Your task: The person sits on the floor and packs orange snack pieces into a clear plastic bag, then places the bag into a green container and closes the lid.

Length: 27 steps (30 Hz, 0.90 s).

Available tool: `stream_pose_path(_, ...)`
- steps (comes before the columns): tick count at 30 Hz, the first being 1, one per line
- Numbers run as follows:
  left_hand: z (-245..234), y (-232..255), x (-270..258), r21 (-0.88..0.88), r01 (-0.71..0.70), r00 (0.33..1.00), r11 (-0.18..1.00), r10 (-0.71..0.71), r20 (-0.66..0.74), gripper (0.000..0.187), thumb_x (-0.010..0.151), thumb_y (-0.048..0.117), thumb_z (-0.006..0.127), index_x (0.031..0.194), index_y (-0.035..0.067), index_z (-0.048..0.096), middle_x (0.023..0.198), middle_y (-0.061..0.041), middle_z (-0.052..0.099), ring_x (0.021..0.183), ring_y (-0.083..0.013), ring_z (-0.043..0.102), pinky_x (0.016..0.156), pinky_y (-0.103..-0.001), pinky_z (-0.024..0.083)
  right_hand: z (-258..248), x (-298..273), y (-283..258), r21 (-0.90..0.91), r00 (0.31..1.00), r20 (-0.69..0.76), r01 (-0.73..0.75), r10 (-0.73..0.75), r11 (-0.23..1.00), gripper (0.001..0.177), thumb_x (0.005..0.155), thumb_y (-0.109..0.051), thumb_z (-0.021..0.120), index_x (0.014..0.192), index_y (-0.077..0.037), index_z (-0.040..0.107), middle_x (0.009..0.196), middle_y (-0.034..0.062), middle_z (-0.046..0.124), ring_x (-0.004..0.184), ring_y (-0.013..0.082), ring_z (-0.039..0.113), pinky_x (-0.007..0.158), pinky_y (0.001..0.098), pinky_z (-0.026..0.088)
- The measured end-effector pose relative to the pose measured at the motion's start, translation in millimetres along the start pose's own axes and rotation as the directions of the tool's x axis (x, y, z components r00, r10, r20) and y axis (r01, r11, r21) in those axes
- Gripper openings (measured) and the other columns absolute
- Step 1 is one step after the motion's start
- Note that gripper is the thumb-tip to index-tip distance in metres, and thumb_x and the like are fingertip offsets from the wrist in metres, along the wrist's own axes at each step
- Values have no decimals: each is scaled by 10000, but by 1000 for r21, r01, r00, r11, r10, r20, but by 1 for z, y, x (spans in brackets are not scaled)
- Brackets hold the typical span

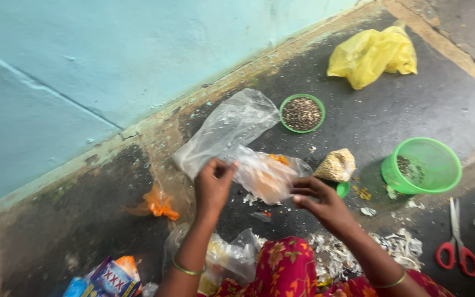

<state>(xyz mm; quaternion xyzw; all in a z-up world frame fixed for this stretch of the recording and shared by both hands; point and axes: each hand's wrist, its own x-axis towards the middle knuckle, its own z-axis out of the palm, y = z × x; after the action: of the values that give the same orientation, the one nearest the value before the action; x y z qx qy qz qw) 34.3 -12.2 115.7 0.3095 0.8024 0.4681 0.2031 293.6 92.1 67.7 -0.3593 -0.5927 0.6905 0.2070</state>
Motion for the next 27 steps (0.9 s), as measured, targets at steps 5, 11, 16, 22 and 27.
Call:
stream_pose_path(5, 32, 4, -15, -206, 30, 972, 978, 19, 233, 259, 887, 234, 805, 761, 52, 671, 666, 27, 635, 617, -38, 502, 567, -228, 410, -27, 8, 38, 144, 969, -245, 73, -36, 987, 253, 921, -119, 689, 1134, 3, 748, 1044, 164, 775, 934, 221, 731, 853, 363, 619)
stream_pose_path(11, 37, 11, -22, -278, 152, 911, 948, -25, 411, 224, 905, 210, 786, 785, 53, 681, 691, 36, 616, 643, -35, 498, 592, -211, 397, -68, 0, 17, 352, 927, -357, 19, 115, 936, 202, 941, -154, 665, 1091, -19, 678, 1037, 101, 713, 928, 174, 696, 796, 358, 612)
stream_pose_path(16, 46, 20, -27, -429, 178, 924, 886, 0, 382, 200, 922, 202, 765, 829, 57, 663, 756, 20, 660, 706, -34, 553, 655, -203, 453, -67, -14, -26, 337, 912, -404, 79, 68, 938, 275, 952, -239, 684, 1137, -56, 596, 1081, 98, 668, 982, 187, 689, 854, 390, 597)
stream_pose_path(22, 62, 33, -35, -393, 157, 938, 906, -12, 345, 203, 909, 215, 770, 841, 55, 665, 770, 9, 683, 728, -48, 593, 685, -214, 487, -68, -23, -31, 227, 951, -309, 60, 13, 972, 186, 937, -216, 705, 1015, -50, 676, 976, 76, 707, 899, 150, 652, 825, 354, 556)
stream_pose_path(27, 73, 54, -37, -325, 35, 934, 945, 84, 348, 211, 903, 241, 766, 851, 48, 697, 771, 18, 694, 736, -46, 607, 689, -214, 498, -96, -23, -15, 210, 954, -291, 144, -78, 967, 219, 965, -215, 675, 985, -8, 745, 912, 101, 775, 799, 150, 688, 822, 329, 585)
